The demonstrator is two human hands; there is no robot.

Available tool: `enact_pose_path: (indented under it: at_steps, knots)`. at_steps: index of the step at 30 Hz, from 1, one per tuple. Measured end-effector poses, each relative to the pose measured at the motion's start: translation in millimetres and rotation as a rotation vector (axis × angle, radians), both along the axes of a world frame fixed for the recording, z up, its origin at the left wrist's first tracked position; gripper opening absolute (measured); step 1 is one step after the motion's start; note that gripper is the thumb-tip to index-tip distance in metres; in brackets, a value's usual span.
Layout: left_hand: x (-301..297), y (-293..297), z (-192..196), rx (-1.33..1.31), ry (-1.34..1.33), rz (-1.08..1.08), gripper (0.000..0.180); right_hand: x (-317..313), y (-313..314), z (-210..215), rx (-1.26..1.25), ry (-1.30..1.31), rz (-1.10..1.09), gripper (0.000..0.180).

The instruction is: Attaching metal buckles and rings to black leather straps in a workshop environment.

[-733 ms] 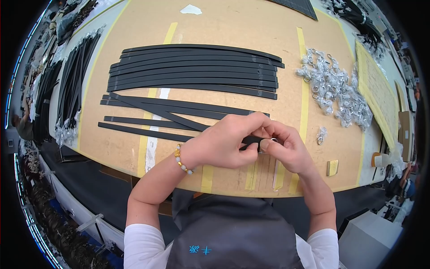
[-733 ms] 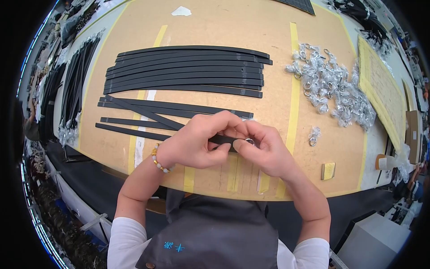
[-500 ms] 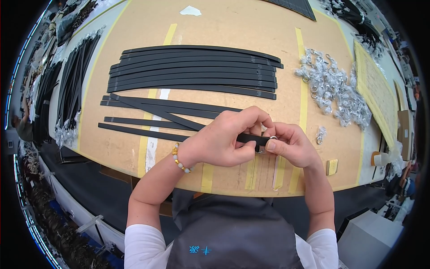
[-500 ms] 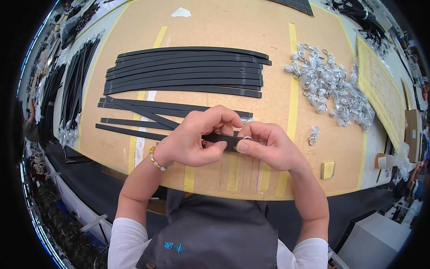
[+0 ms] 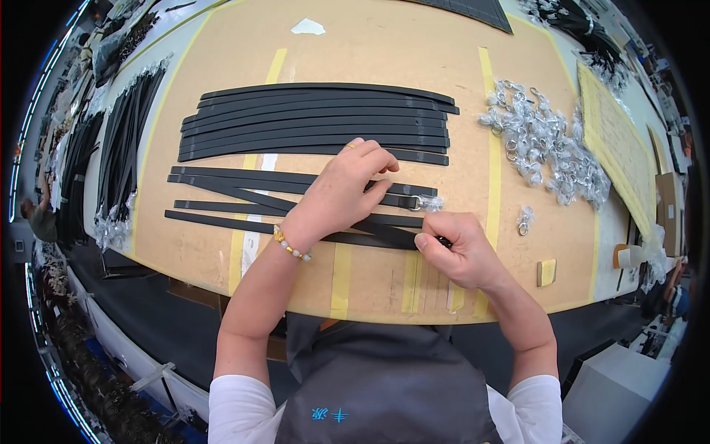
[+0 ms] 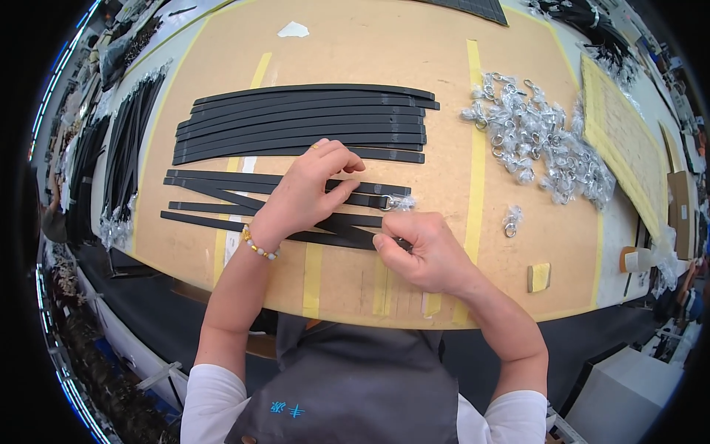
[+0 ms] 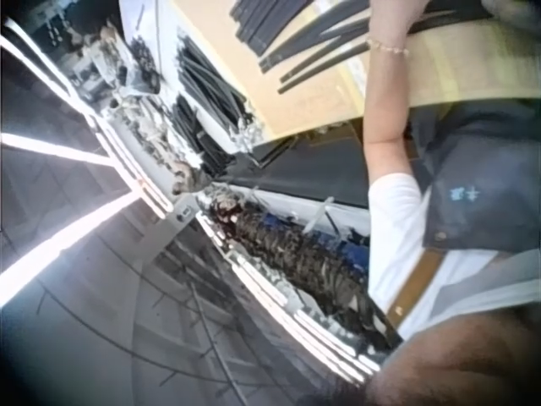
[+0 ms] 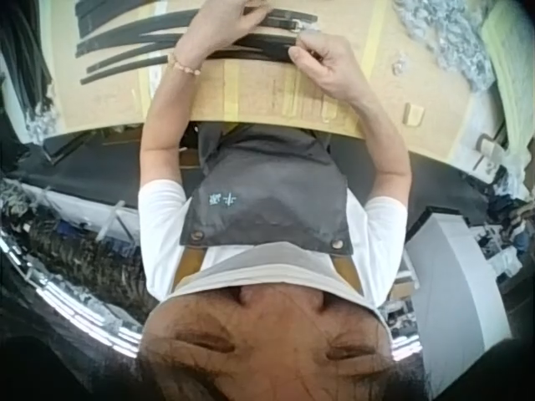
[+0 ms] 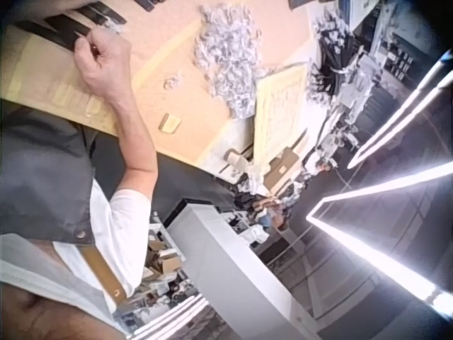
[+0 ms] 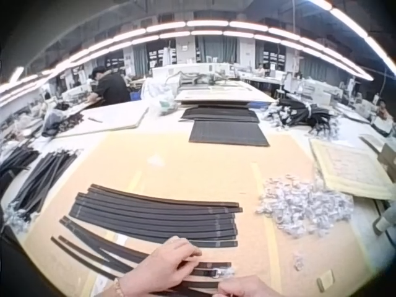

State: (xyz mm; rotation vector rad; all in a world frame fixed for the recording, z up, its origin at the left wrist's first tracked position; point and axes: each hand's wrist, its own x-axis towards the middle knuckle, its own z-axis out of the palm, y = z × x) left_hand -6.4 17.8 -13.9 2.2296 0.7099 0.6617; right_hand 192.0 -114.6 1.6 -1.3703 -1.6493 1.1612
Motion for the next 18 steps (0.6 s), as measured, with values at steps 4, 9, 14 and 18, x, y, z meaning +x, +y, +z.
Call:
enact_pose_path:
  at_steps: [4, 9, 14, 18]
  knots:
    - [7, 1, -12, 0.021, 0.088, -0.053, 0.018, 4, 5, -6, 0.022, -0.108, -0.027, 0.024]
    - [5, 0, -14, -0.001, 0.135, -0.057, 0.017, 36, 15, 11, 0.209, -0.404, -0.29, 0.028]
    - [10, 1, -3, -0.169, 0.129, -0.047, 0.016, 143, -18, 24, -0.139, -0.791, -0.683, 0.039]
    - [7, 3, 5, -0.191, -0.058, -0.024, 0.016, 143, -14, 26, -0.457, -0.592, -0.538, 0.039]
